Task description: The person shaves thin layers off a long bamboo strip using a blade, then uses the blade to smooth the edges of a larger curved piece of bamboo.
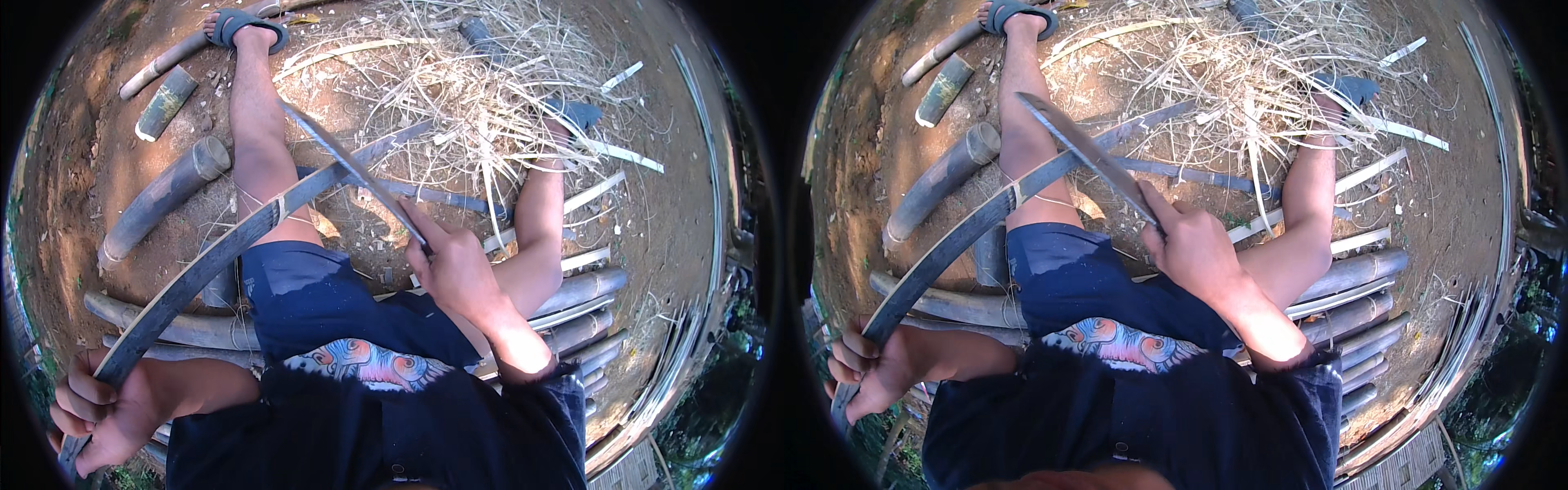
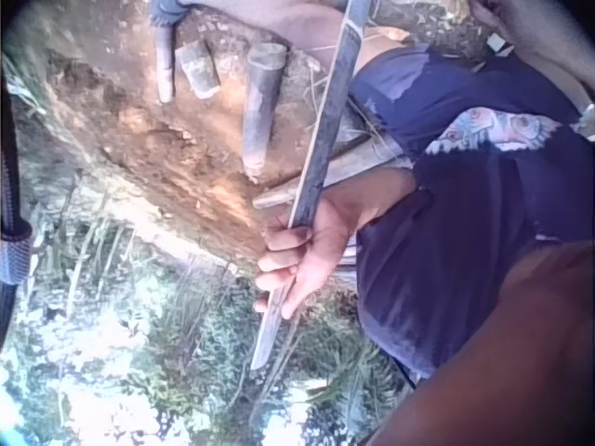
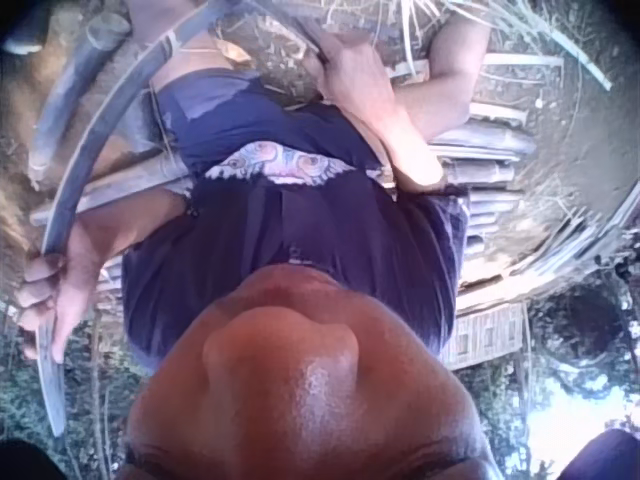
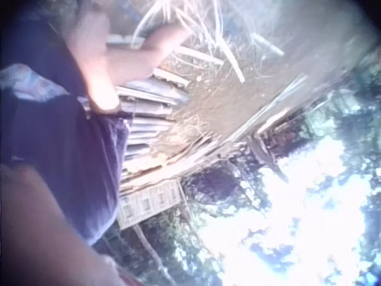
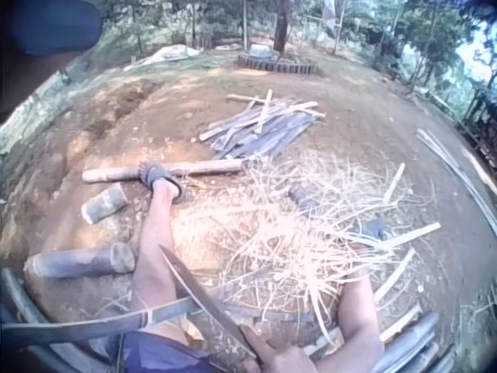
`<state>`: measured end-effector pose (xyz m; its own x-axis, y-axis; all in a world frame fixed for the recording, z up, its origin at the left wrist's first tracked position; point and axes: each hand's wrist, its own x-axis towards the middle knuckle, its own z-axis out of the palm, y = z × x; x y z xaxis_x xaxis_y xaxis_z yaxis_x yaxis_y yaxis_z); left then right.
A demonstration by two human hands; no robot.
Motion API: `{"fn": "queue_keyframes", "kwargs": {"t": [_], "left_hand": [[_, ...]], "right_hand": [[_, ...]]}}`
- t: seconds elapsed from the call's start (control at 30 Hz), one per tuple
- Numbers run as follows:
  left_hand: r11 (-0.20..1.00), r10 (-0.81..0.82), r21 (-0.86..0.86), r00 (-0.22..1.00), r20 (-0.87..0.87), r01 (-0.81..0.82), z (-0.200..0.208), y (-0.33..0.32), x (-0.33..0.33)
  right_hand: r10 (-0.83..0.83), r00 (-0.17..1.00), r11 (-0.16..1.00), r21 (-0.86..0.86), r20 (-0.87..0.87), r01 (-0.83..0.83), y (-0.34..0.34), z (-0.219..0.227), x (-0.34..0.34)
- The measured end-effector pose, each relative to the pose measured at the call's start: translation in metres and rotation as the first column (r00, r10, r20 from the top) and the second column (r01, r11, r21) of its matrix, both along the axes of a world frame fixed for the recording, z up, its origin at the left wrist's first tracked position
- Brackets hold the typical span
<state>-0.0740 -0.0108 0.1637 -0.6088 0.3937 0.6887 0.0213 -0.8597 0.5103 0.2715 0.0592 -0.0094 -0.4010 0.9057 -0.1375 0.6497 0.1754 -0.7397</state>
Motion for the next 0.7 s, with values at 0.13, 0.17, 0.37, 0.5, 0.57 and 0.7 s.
{"fn": "queue_keyframes", "kwargs": {"t": [0.13, 0.17, 0.37, 0.5, 0.57, 0.7], "left_hand": [[0.996, -0.091, 0.026, 0.996, 0.000, 0.091, 0.004, 0.005, -0.005], [0.995, -0.096, 0.028, 0.995, -0.001, 0.096, 0.003, 0.004, -0.007], [0.971, -0.240, 0.023, 0.971, 0.012, 0.240, 0.003, 0.005, -0.003], [0.957, -0.289, 0.016, 0.957, 0.012, 0.288, 0.009, 0.006, -0.013], [0.949, -0.316, 0.000, 0.948, 0.030, 0.316, 0.011, 0.010, -0.009], [0.964, -0.265, -0.006, 0.964, 0.030, 0.265, 0.009, 0.007, -0.011]], "right_hand": [[0.035, 0.999, 0.998, 0.058, -0.014, -0.035, 0.013, -0.001, -0.006], [0.006, 1.000, 0.998, 0.067, -0.002, -0.006, 0.020, -0.021, 0.002], [-0.094, 0.989, 0.992, -0.072, 0.116, 0.102, 0.059, -0.069, 0.040], [0.041, 0.994, 0.998, 0.055, -0.101, -0.035, 0.029, -0.016, -0.004], [0.018, 0.998, 1.000, 0.022, -0.061, -0.016, 0.031, -0.023, -0.004], [-0.162, 0.958, 0.963, -0.173, 0.238, 0.206, 0.074, -0.136, 0.058]]}}
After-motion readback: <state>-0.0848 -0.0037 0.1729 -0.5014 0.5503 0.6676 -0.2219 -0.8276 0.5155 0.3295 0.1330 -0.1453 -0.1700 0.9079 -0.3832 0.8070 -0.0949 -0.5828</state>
